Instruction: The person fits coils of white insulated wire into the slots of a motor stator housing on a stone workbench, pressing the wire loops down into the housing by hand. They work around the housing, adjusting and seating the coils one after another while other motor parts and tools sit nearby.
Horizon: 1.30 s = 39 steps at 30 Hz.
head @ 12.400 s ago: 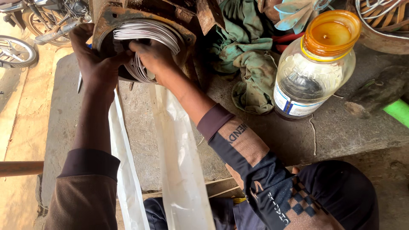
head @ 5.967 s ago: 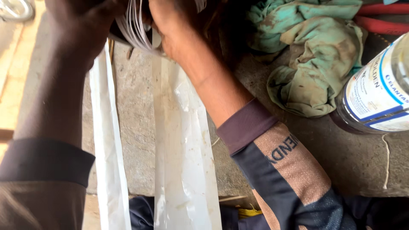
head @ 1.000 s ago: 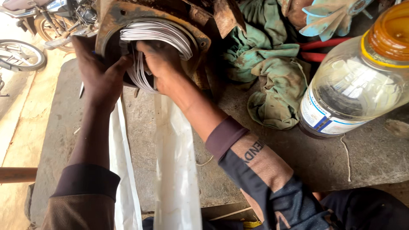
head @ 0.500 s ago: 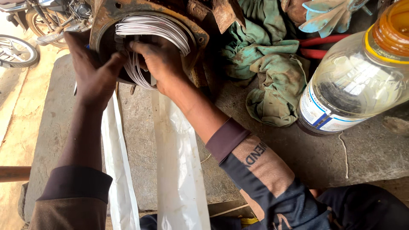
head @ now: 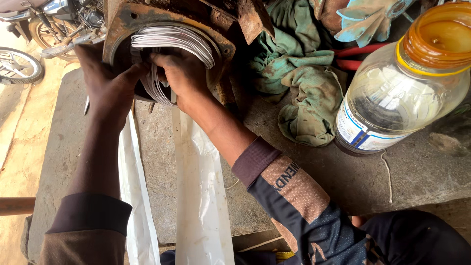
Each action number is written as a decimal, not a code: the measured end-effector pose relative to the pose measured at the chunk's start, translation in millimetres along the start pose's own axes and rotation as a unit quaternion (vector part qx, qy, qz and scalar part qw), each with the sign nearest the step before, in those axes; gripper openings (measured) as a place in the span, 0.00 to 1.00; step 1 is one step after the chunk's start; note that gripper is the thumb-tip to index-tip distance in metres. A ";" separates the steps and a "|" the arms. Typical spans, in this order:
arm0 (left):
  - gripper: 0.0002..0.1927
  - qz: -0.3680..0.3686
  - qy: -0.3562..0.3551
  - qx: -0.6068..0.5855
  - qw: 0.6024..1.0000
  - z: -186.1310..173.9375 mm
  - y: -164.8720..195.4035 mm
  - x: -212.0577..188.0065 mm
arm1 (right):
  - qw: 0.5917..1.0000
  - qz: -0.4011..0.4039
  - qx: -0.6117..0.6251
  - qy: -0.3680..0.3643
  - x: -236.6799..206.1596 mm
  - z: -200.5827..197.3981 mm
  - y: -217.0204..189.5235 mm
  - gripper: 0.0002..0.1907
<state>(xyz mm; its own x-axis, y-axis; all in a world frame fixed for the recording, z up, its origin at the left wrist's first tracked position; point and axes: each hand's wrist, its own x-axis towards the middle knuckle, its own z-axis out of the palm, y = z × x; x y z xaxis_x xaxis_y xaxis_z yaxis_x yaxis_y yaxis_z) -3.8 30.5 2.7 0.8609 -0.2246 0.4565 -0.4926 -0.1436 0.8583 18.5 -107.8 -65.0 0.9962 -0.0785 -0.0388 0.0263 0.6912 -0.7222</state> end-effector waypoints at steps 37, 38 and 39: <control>0.45 -0.046 -0.080 -0.017 0.996 -16.8 0.5 -14.7 | 0.995 0.048 -0.042 -0.076 20.8 -12.8 13.0 0.07; 0.47 -0.050 -0.072 -0.030 0.996 -16.6 -0.9 -13.9 | 0.994 0.065 -0.058 -0.068 21.0 -12.1 11.6 0.07; 0.48 -0.053 -0.065 -0.043 0.996 -16.9 -2.9 -13.2 | 0.992 0.080 -0.074 -0.061 21.3 -10.9 9.9 0.07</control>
<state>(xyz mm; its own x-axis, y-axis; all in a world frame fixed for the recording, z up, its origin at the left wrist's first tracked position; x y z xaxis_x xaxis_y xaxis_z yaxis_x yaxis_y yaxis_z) -11.6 50.2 -1.9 0.8809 -0.3361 0.3331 -0.3824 -0.0910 0.9195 39.0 -110.4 -80.5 0.9895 0.1180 -0.0837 -0.1368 0.5743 -0.8071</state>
